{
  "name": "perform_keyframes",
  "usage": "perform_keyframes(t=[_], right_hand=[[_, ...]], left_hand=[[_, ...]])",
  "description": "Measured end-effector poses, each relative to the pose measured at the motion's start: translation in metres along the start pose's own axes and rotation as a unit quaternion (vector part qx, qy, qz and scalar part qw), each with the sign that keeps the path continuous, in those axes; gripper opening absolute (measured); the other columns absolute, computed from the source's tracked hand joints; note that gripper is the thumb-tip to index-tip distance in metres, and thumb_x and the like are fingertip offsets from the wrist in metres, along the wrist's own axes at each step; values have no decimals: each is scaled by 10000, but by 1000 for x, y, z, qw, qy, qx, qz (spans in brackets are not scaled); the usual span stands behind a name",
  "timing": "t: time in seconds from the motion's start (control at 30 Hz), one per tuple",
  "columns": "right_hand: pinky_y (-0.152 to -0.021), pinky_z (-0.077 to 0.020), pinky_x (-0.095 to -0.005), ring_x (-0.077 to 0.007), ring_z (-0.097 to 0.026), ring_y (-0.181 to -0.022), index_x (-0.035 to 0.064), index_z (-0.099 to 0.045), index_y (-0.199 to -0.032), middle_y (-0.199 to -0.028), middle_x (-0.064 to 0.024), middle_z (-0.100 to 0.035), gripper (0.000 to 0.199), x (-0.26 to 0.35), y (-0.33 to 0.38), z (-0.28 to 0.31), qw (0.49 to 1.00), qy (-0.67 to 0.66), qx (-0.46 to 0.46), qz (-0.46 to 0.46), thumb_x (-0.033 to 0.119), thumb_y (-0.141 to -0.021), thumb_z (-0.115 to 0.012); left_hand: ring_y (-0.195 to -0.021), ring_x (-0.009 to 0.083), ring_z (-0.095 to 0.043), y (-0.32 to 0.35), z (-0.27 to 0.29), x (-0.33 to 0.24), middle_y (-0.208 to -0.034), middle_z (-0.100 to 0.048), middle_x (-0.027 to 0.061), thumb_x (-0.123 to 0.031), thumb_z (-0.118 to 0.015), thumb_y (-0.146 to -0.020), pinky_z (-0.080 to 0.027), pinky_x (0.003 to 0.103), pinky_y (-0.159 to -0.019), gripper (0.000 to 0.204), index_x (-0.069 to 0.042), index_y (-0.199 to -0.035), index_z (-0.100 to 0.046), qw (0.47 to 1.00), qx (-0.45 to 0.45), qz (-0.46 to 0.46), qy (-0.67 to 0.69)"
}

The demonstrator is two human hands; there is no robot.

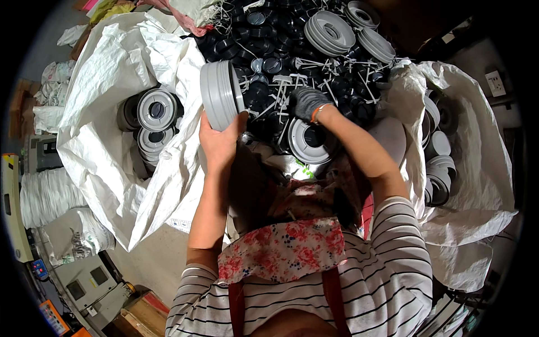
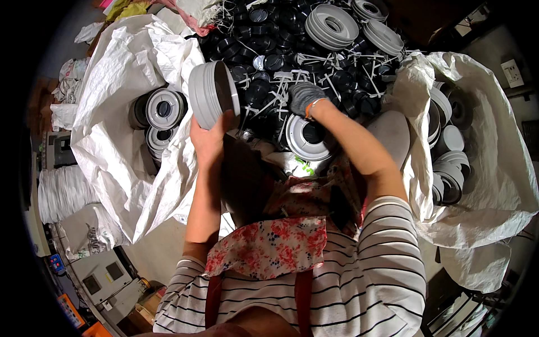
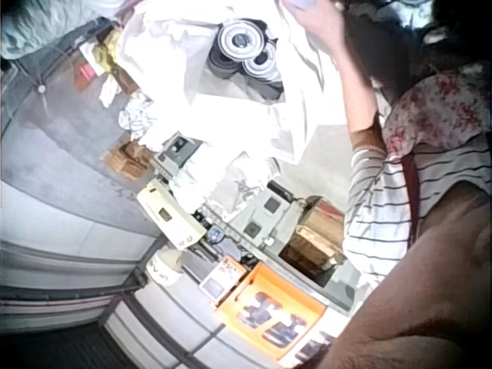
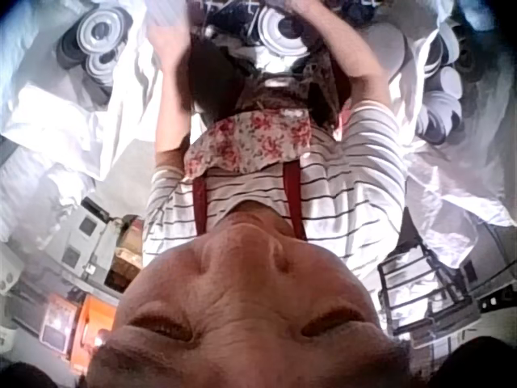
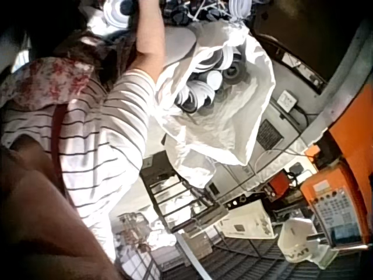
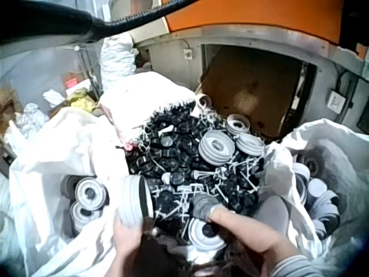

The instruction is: The person sits on the floor and sorts through a large pile of mixed black and white plastic parts. They pick up white circular plastic components, inspect them, and place them into a white sack, while leaving the black parts in the main pile.

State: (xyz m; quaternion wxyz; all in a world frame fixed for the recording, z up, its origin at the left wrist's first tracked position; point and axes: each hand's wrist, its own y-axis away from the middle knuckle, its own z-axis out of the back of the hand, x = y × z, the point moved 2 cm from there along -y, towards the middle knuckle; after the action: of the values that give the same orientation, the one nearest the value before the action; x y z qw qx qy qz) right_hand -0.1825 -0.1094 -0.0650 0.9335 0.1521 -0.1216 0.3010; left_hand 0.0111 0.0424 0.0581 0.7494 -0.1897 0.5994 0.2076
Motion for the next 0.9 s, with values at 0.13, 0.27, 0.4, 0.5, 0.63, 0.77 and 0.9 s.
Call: perform_keyframes(t=[0.13, 0.27, 0.4, 0.5, 0.63, 0.77, 0.9], right_hand=[[-816, -515, -436, -354, -640, -950, 28, -677, -995, -1011, -219, -653, 327, -16, -31, -32, 998, 42, 38, -31, 170, -711, -597], [-896, -474, -415, -348, -593, -1051, 49, -531, -1249, -1132, -213, -609, 501, -24, -34, -24, 998, 25, -16, -53, 173, -768, -593], [-790, -497, -463, -379, -632, -867, -31, -565, -1058, -950, -216, -648, 331, 24, 6, 42, 979, 38, -196, -33, 146, -778, -558], [-764, -489, -459, -382, -617, -826, 19, -581, -1023, -879, -205, -643, 271, 40, 32, 68, 964, -85, -251, 6, 201, -825, -544], [-765, -486, -456, -374, -612, -834, 48, -607, -1000, -870, -208, -634, 303, 64, 58, 72, 946, -205, -242, 74, 301, -878, -493], [-765, -486, -437, -373, -605, -848, 70, -626, -996, -975, -199, -608, 403, 89, 75, 74, 955, -205, -156, 148, 426, -852, -507], [-760, -480, -435, -379, -583, -858, 73, -640, -951, -994, -193, -585, 402, 114, 87, 106, 974, -136, -16, 180, 435, -794, -564]], left_hand=[[-866, 147, -580, 10, 3, 3, -975, -621, 68, -170, -756, -719, -461, 290, -798, 478, -8, -1122, -556, 997, 22, 18, 66], [-925, 150, -562, 19, 5, -5, -1034, -600, 73, -168, -740, -746, -442, 292, -843, 476, -2, -1144, -538, 990, 17, -13, 140], [-923, 143, -562, 22, 15, 6, -1036, -593, 73, -136, -726, -760, -446, 284, -835, 459, -4, -1154, -532, 993, 3, -33, 112], [-886, 137, -572, 27, 0, 8, -1015, -607, 69, -96, -672, -829, -451, 275, -813, 329, 15, -1114, -551, 977, 49, 60, 197], [-880, 141, -576, 35, -13, 14, -998, -620, 59, -169, -605, -901, -455, 282, -800, 266, 21, -1086, -582, 967, 161, 38, 193], [-880, 153, -579, 43, -11, 17, -998, -620, 60, -266, -634, -881, -458, 298, -794, 354, 23, -1080, -585, 960, 196, 70, 187], [-921, 193, -602, 48, -2, 29, -1042, -624, 96, -390, -659, -852, -463, 316, -838, 534, 42, -1144, -541, 928, 211, 122, 283]])
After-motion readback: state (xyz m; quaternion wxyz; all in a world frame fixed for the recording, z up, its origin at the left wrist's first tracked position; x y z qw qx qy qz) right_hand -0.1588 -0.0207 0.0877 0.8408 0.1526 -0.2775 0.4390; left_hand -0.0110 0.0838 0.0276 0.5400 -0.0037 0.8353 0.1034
